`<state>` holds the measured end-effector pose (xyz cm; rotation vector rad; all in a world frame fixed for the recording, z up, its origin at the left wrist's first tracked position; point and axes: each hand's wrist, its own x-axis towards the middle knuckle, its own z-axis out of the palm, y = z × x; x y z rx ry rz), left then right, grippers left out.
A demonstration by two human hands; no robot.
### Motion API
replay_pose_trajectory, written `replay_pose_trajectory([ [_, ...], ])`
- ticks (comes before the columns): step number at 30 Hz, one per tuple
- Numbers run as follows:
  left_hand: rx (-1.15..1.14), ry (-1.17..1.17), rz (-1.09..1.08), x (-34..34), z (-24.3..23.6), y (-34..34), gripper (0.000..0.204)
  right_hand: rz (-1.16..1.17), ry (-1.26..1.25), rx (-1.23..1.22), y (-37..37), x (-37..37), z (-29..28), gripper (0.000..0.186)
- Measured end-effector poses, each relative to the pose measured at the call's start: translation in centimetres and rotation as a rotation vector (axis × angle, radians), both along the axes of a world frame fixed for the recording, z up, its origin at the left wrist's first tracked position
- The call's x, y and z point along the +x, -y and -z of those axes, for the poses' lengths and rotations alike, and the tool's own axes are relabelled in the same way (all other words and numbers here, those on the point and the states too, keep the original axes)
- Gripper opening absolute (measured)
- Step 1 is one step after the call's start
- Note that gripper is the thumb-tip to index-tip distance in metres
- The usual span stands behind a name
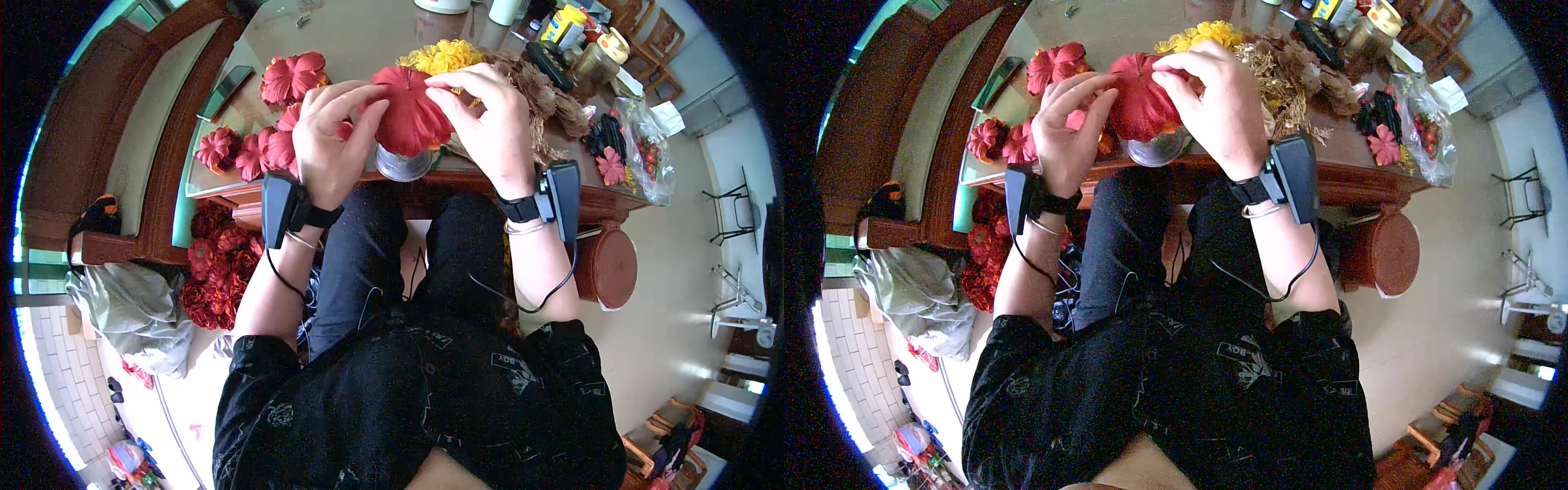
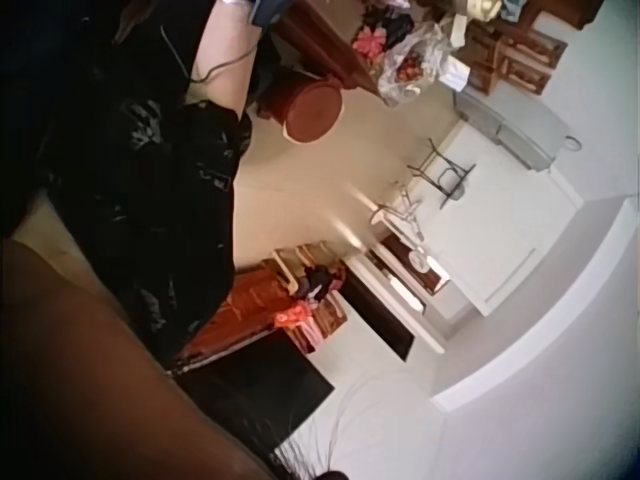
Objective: Assembling decorative flowers using colored fabric or paper components.
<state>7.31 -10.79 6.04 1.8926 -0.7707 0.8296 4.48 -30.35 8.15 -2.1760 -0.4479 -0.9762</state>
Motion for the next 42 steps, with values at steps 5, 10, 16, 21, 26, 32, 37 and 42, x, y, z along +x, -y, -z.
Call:
replay_pose_trajectory([
  [5,0.118,0.068,-0.012,1.2,-0.1,1.0,0.017,-0.035,-0.118,0.005,-0.7,1.6,0.5,0.012],
  [10,0.138,0.111,0.000,1.3,-0.2,1.2,0.015,-0.102,-0.173,0.035,-0.3,2.3,0.4,0.010],
  [16,0.189,0.245,0.025,2.0,0.2,1.4,0.014,-0.151,-0.289,-0.047,0.2,2.6,-0.6,0.011],
  [21,0.273,0.357,0.003,1.9,0.1,1.2,0.016,-0.185,-0.329,-0.068,0.5,3.0,-0.9,0.012],
  [26,0.282,0.326,0.032,1.8,0.1,0.9,0.019,-0.182,-0.416,0.023,0.3,2.5,-0.4,0.013],
  [32,0.150,0.091,0.028,0.3,0.9,0.2,0.023,-0.133,-0.294,0.204,1.6,1.3,2.5,0.016],
  [37,-0.001,-0.034,-0.005,-1.2,1.7,-0.4,0.023,0.170,-0.362,-0.175,3.2,-0.6,6.0,0.020],
  [42,-0.065,-0.174,0.015,-2.2,3.0,-1.1,0.020,0.358,-0.283,-0.436,2.5,-1.1,11.2,0.009],
])
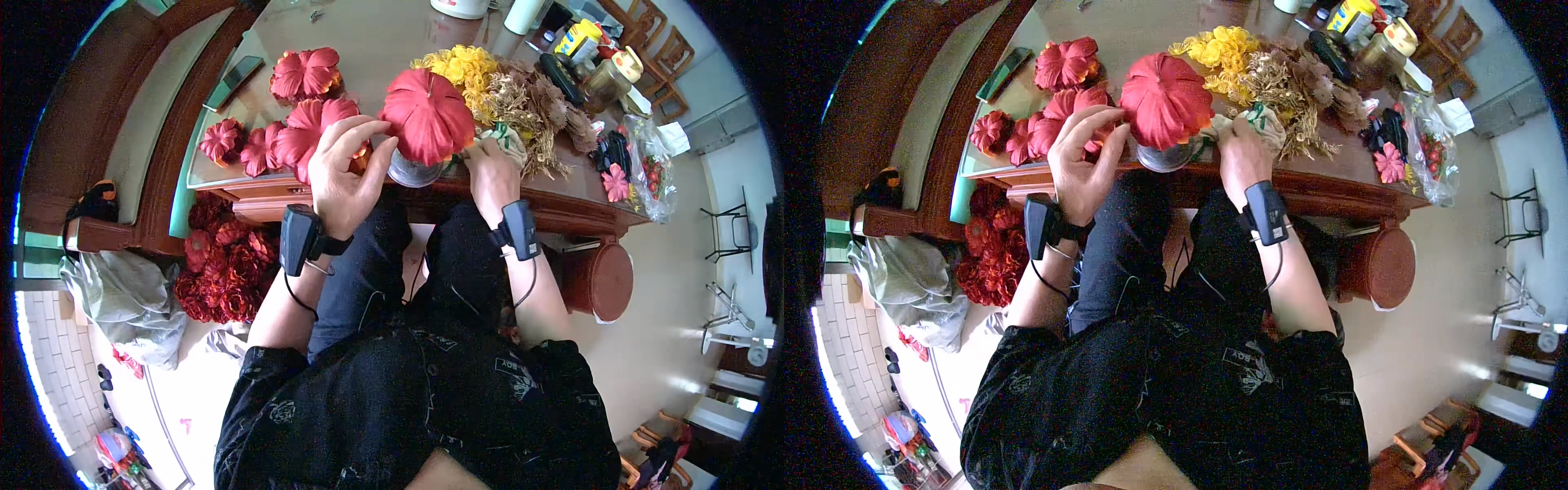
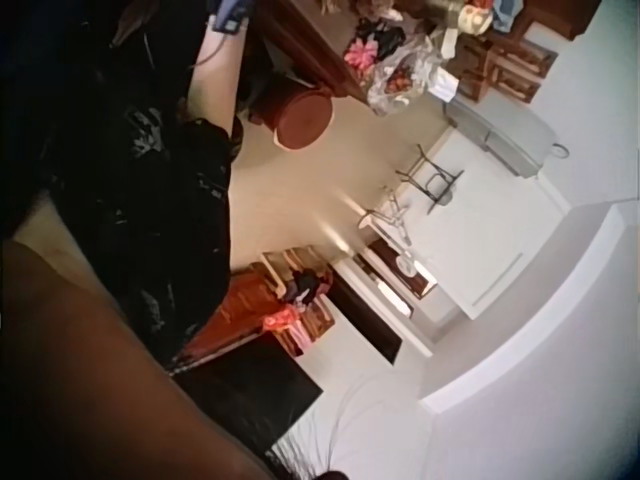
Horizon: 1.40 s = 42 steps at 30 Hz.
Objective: Assembling decorative flowers using colored fabric or paper components.
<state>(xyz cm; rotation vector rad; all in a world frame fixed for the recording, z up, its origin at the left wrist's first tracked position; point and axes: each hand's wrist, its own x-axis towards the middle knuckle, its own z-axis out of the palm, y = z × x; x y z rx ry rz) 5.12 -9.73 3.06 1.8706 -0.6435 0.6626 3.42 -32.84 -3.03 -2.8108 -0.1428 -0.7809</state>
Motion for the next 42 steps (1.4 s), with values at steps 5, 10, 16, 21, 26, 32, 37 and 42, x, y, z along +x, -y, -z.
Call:
replay_pose_trajectory([
  [5,-0.024,-0.008,0.027,-0.5,0.6,-0.8,0.016,-0.039,0.056,0.088,0.2,0.1,-0.4,0.006],
  [10,-0.046,-0.049,-0.030,-0.4,0.8,-2.2,0.013,-0.142,-0.008,0.300,1.9,2.7,-4.5,0.012],
  [16,-0.121,-0.169,-0.020,0.6,0.6,-3.8,0.012,-0.412,-0.144,0.477,1.2,11.8,-10.0,0.016],
  [21,-0.264,-0.289,-0.044,1.6,1.4,-5.9,0.011,-0.594,-0.235,0.260,-3.1,18.8,-9.6,0.019],
  [26,-0.310,-0.391,-0.077,1.9,1.2,-7.9,0.009,-0.883,-0.119,0.119,-7.4,23.0,-6.8,0.021],
  [32,-0.258,-0.457,-0.101,2.5,0.9,-8.5,0.008,-1.069,0.092,0.076,-11.6,24.7,-4.2,0.027],
  [37,-0.316,-0.528,-0.099,3.0,1.1,-8.6,0.008,-0.999,-0.015,0.062,-12.8,24.7,-3.2,0.026],
  [42,-0.273,-0.477,-0.115,4.8,0.6,-9.1,0.009,-1.031,-0.067,0.291,-12.8,25.9,-2.3,0.010],
])
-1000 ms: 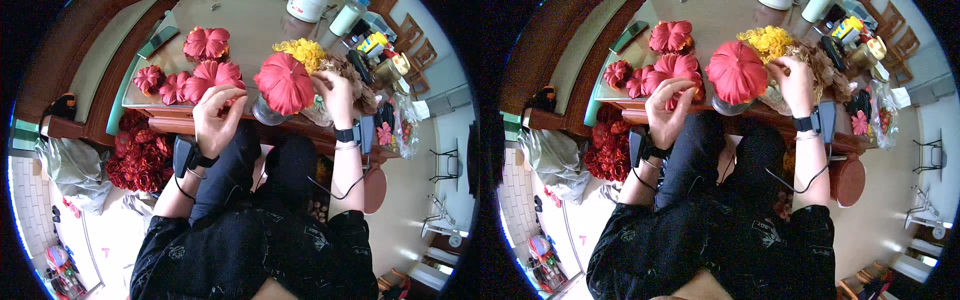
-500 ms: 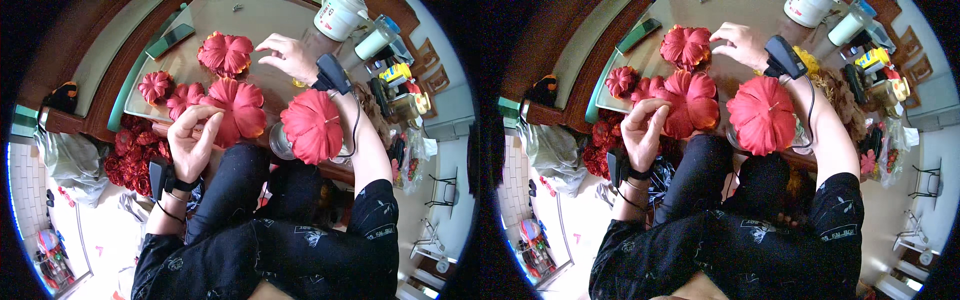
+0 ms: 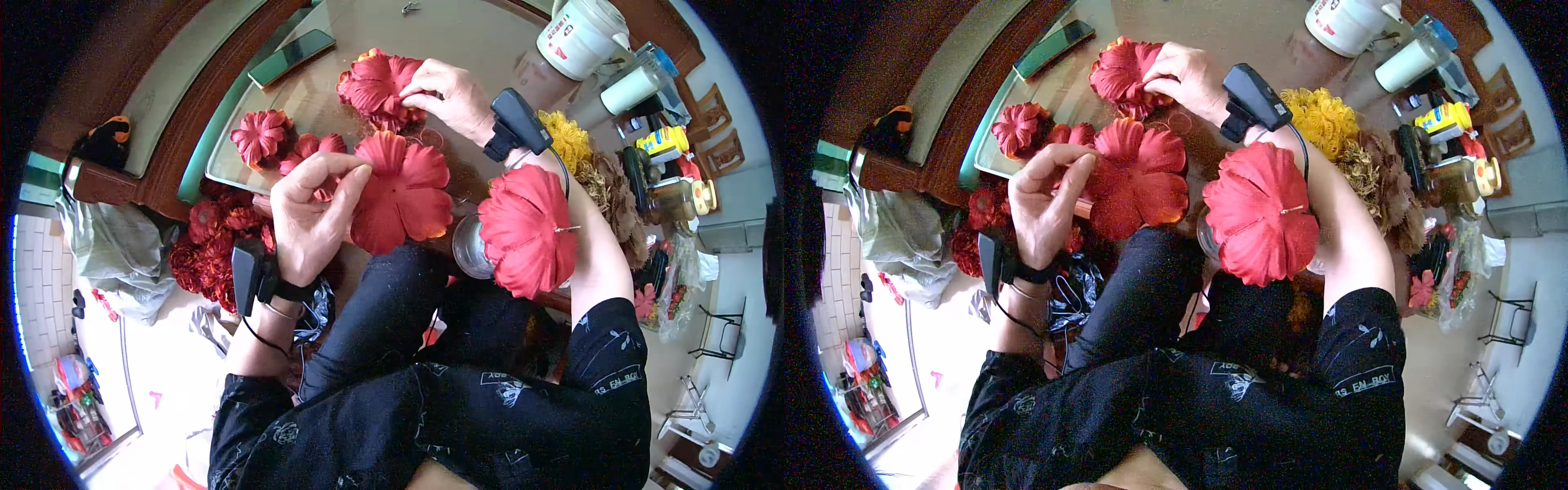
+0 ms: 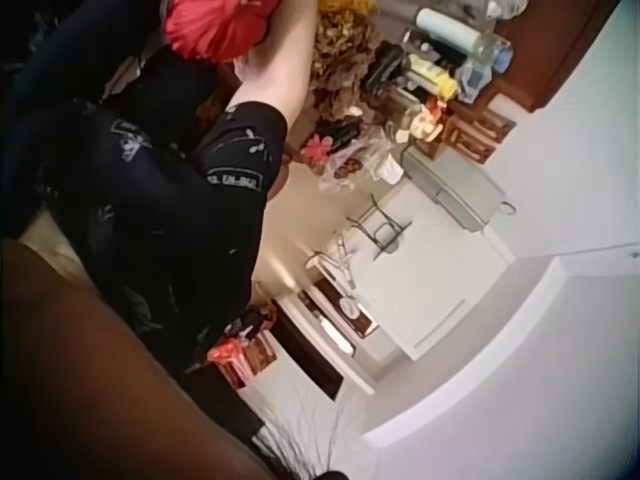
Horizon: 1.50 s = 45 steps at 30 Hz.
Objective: Assembling decorative flowers using colored fabric or paper components.
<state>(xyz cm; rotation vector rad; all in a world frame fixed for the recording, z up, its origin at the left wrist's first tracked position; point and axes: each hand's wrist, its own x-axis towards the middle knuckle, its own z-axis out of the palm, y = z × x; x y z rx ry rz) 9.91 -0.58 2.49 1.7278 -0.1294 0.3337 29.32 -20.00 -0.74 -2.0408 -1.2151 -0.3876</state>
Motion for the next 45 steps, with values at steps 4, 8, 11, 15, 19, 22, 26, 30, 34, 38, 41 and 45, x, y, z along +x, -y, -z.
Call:
replay_pose_trajectory([
  [4,0.268,0.130,-0.017,4.0,0.2,-1.2,0.014,0.010,-0.091,0.041,-0.2,0.3,-0.2,0.011],
  [8,0.289,0.067,0.055,8.8,2.1,-1.8,0.022,0.040,-0.263,0.052,0.0,0.3,-1.0,0.013],
  [11,0.315,0.016,0.092,11.6,3.0,-2.0,0.026,0.001,-0.234,0.101,-0.1,1.0,-0.1,0.012],
  [15,0.131,-0.247,0.125,12.3,2.2,-1.0,0.026,0.036,-0.315,0.095,0.0,0.7,-0.2,0.015],
  [19,-0.035,-0.249,0.157,13.0,3.5,-1.2,0.025,0.036,-0.247,0.029,-0.2,-0.8,-0.9,0.032],
  [22,-0.163,-0.244,0.172,13.1,4.2,-1.3,0.023,0.038,0.010,-0.076,-0.6,-2.2,-1.8,0.050],
  [26,-0.241,-0.315,0.194,12.9,3.8,-1.4,0.022,0.057,0.230,-0.069,-0.5,-2.1,-1.1,0.034],
  [30,-0.261,-0.354,0.184,12.5,3.4,-1.1,0.022,0.071,0.251,-0.047,-0.4,-1.6,-0.8,0.020],
  [34,-0.288,-0.320,0.171,12.6,3.6,-1.0,0.019,0.118,0.270,-0.058,-0.7,-2.2,-1.1,0.019],
  [38,-0.182,-0.374,0.207,12.7,3.6,-1.3,0.020,0.167,0.343,-0.112,-0.9,-2.4,-1.4,0.014],
  [41,-0.248,-0.258,0.251,12.8,4.1,-1.2,0.020,0.156,0.374,-0.078,-1.0,-1.6,-0.6,0.012],
  [45,-0.226,-0.297,0.246,12.3,3.3,-1.0,0.021,0.161,0.359,-0.091,-0.9,-1.9,-1.0,0.013],
])
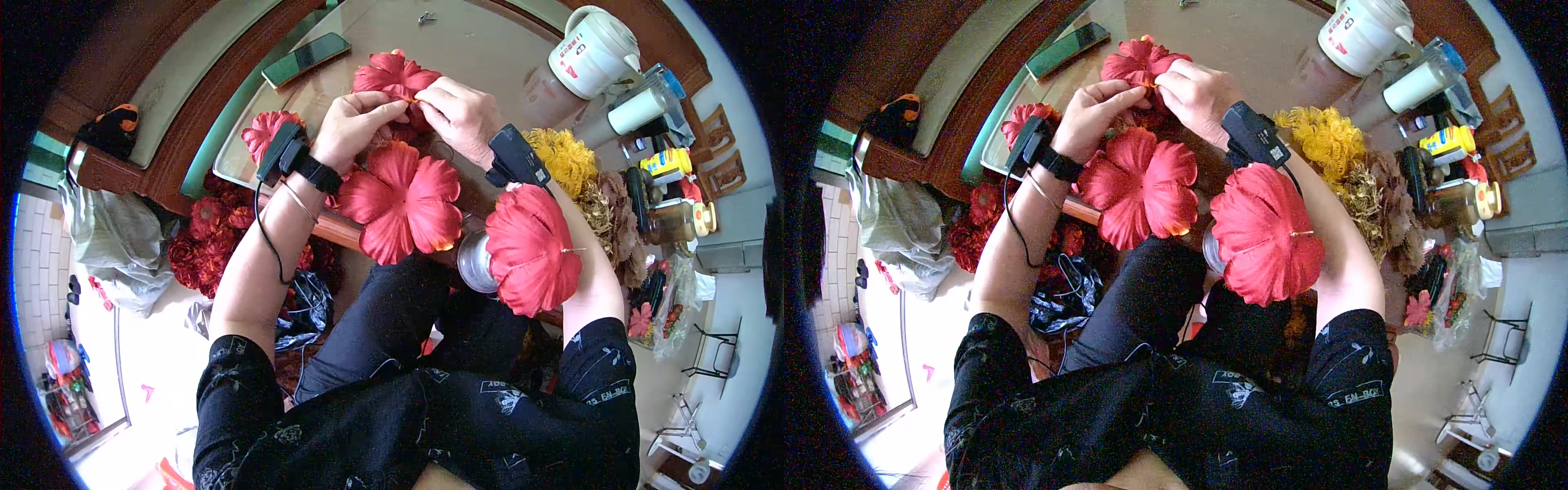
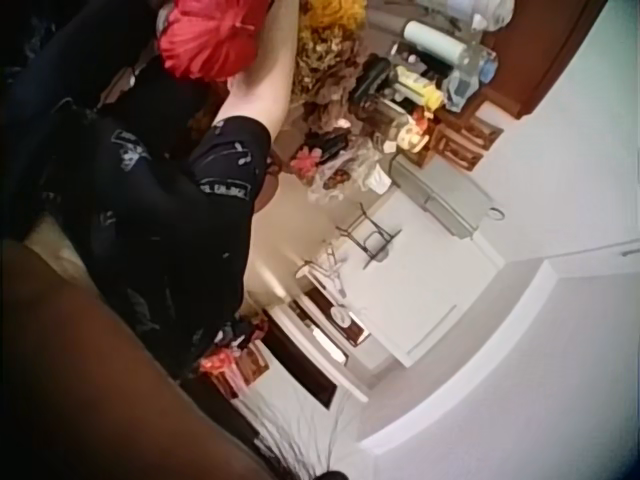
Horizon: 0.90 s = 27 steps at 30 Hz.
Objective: Assembling decorative flowers using colored fabric or paper components.
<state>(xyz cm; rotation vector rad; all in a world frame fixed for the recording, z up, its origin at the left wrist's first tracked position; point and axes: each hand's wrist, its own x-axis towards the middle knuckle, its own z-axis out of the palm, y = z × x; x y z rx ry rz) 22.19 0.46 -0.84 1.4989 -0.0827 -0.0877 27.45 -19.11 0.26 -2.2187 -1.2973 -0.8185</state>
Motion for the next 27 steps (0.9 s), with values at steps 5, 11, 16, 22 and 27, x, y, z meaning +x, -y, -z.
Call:
replay_pose_trajectory([
  [5,-0.150,-0.168,-0.037,0.4,0.0,-0.5,0.023,-0.091,-0.065,0.030,0.0,-0.2,-0.7,0.010],
  [11,-0.181,-0.102,0.006,0.9,1.0,-0.7,0.023,-0.049,-0.140,-0.040,0.2,-0.5,-0.6,0.015],
  [16,-0.159,-0.100,0.022,0.9,0.8,-0.5,0.024,0.034,-0.057,-0.010,-0.4,-1.1,-1.0,0.022],
  [22,-0.048,-0.100,0.024,0.2,-0.1,0.0,0.028,0.007,0.162,-0.002,-0.4,-1.0,-0.5,0.018],
  [27,-0.107,-0.119,0.041,0.2,0.2,-0.3,0.028,-0.038,0.011,0.001,-0.2,-1.3,-0.9,0.010],
])
